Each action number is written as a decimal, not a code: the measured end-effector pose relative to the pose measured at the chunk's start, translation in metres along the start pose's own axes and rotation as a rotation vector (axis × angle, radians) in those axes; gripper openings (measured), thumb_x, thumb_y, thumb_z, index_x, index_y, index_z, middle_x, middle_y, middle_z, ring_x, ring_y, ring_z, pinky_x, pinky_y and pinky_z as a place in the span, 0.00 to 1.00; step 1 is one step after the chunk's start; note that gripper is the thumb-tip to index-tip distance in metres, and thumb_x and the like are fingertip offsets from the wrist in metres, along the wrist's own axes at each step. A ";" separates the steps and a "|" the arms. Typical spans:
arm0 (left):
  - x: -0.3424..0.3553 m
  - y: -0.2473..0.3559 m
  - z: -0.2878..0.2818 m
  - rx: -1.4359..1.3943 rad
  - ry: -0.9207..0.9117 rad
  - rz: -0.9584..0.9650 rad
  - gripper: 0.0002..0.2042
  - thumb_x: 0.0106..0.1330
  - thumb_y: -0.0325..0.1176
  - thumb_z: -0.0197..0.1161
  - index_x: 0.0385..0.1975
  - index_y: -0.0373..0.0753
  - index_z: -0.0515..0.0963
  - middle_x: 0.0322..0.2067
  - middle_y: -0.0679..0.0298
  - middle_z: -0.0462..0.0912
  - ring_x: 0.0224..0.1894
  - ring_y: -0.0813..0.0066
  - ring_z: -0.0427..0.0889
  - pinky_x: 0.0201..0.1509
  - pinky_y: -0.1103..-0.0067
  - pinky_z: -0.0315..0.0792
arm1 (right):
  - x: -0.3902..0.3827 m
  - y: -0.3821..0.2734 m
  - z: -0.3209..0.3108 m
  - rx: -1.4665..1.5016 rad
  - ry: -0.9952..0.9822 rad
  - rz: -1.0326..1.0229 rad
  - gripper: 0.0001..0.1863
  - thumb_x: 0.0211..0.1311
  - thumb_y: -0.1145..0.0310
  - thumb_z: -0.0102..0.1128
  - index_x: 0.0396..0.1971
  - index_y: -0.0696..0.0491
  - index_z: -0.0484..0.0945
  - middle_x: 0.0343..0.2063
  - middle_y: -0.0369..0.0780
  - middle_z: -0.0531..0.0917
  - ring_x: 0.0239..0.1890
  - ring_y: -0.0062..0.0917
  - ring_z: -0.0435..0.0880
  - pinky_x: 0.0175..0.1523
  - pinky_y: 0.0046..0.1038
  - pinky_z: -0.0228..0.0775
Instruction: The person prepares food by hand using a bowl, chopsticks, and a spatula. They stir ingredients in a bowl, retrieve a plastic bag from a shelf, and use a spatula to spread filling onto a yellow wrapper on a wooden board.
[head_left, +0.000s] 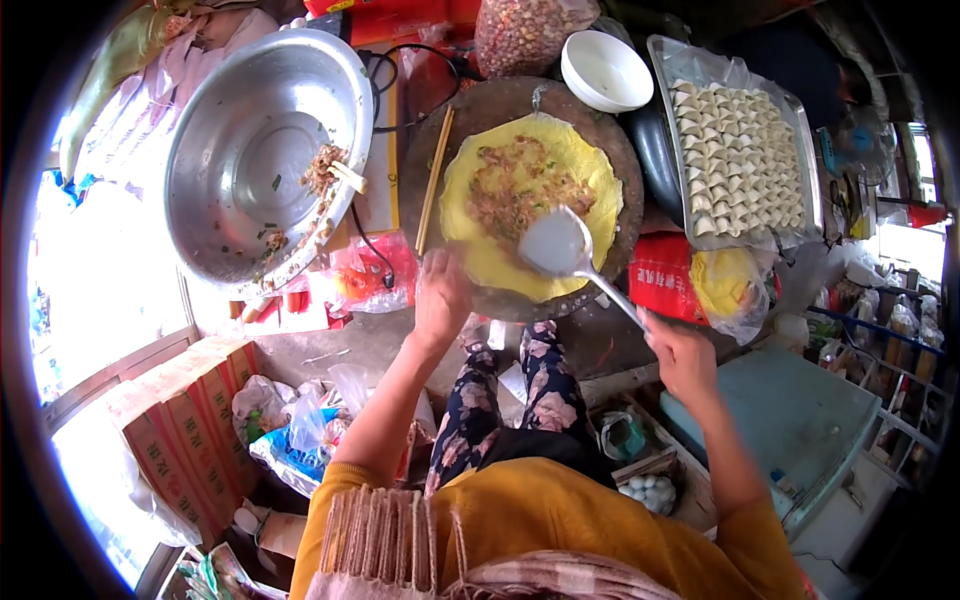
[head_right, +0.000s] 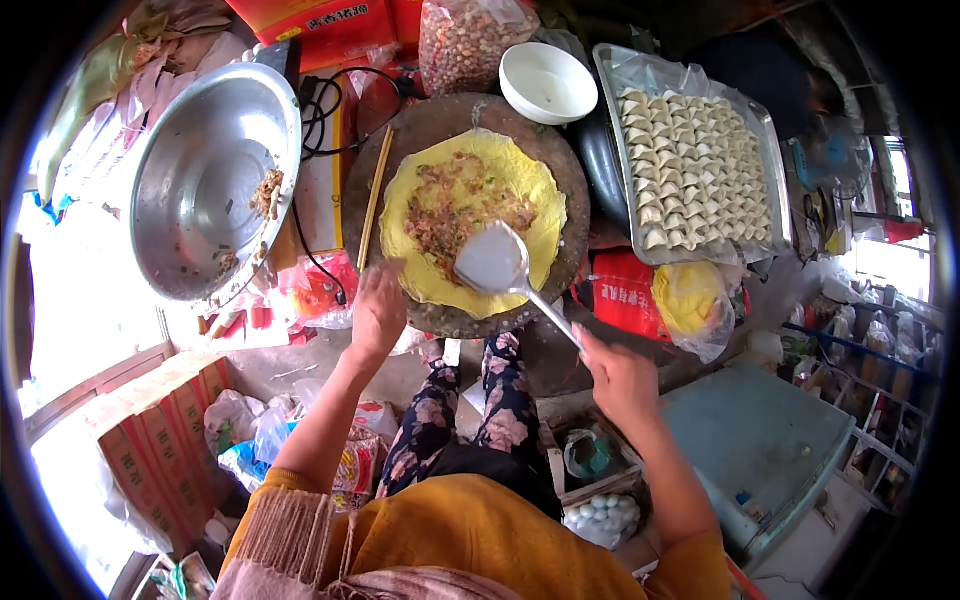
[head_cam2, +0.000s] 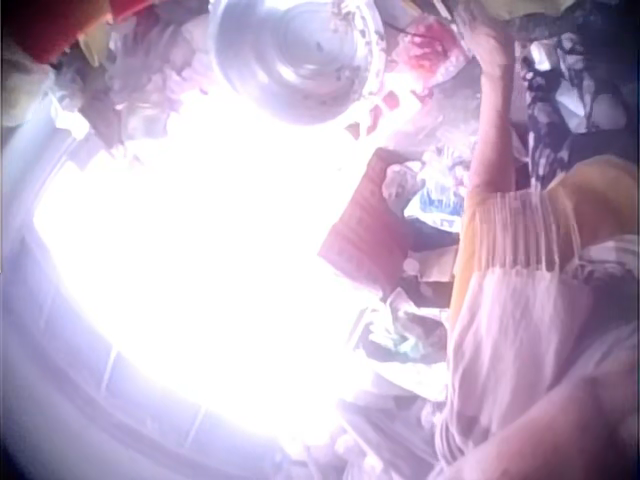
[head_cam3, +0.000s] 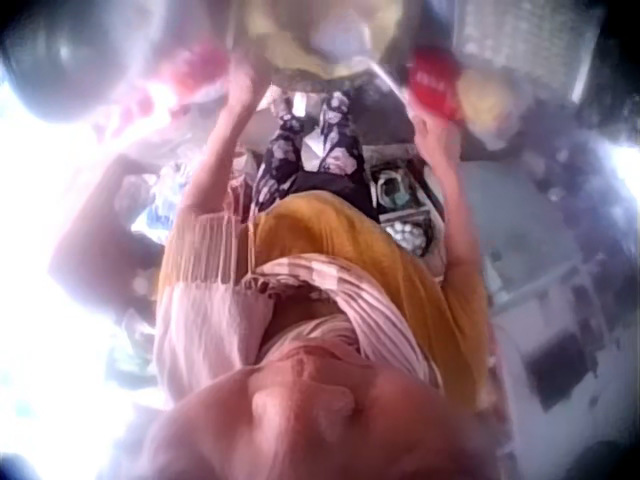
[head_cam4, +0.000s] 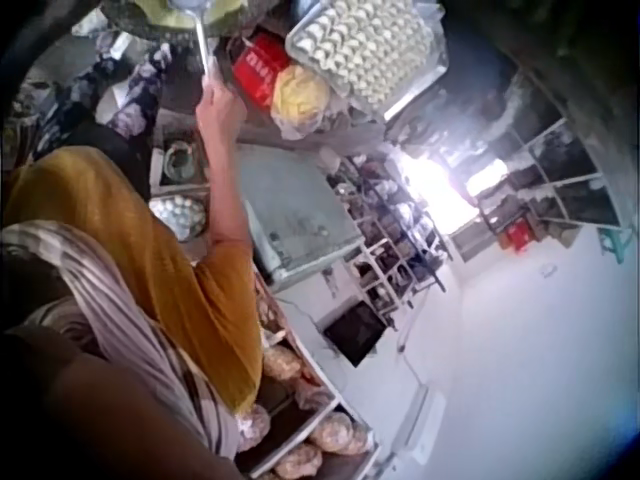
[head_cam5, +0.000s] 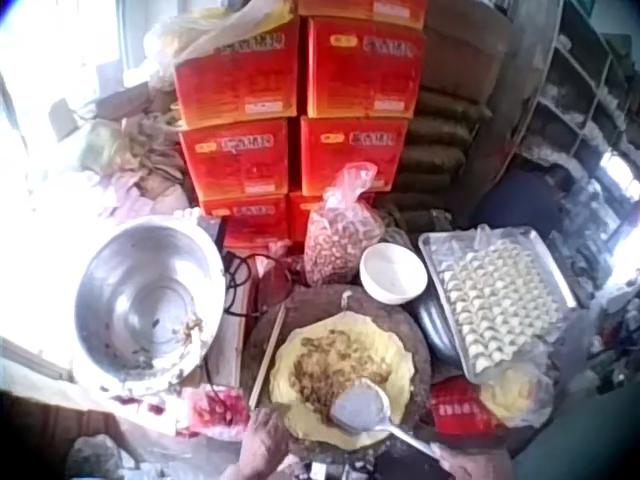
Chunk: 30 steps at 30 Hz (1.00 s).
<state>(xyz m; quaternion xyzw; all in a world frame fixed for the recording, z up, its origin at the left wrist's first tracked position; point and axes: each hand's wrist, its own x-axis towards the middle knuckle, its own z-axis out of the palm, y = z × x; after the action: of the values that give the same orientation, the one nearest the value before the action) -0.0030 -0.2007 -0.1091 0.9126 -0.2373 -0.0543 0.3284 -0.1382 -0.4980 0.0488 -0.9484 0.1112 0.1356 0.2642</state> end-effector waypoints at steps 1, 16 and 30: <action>0.010 -0.001 0.001 -0.053 0.098 -0.015 0.20 0.54 0.18 0.50 0.50 0.30 0.69 0.47 0.47 0.73 0.52 0.50 0.71 0.56 0.64 0.66 | 0.015 0.000 0.002 -0.072 -0.047 0.031 0.20 0.59 0.72 0.52 0.52 0.39 0.76 0.27 0.44 0.82 0.28 0.39 0.81 0.32 0.36 0.72; 0.069 0.001 -0.005 -0.234 0.077 -0.116 0.22 0.53 0.17 0.54 0.51 0.35 0.71 0.48 0.48 0.75 0.52 0.48 0.72 0.58 0.65 0.66 | 0.097 0.013 0.009 -0.160 -0.063 -0.265 0.22 0.55 0.72 0.57 0.51 0.38 0.77 0.18 0.39 0.75 0.22 0.34 0.77 0.26 0.33 0.68; 0.080 0.108 -0.115 -0.214 0.291 -0.028 0.17 0.57 0.29 0.60 0.48 0.36 0.73 0.45 0.51 0.74 0.45 0.59 0.76 0.49 0.70 0.71 | 0.027 -0.054 -0.093 -0.058 0.225 -0.322 0.20 0.51 0.79 0.61 0.46 0.49 0.80 0.19 0.40 0.76 0.18 0.26 0.73 0.24 0.26 0.66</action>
<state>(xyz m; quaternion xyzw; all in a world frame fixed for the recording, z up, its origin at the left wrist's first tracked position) 0.0541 -0.2451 0.0523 0.8739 -0.1675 0.0488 0.4537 -0.0792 -0.5059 0.1420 -0.9703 -0.0169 -0.0123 0.2410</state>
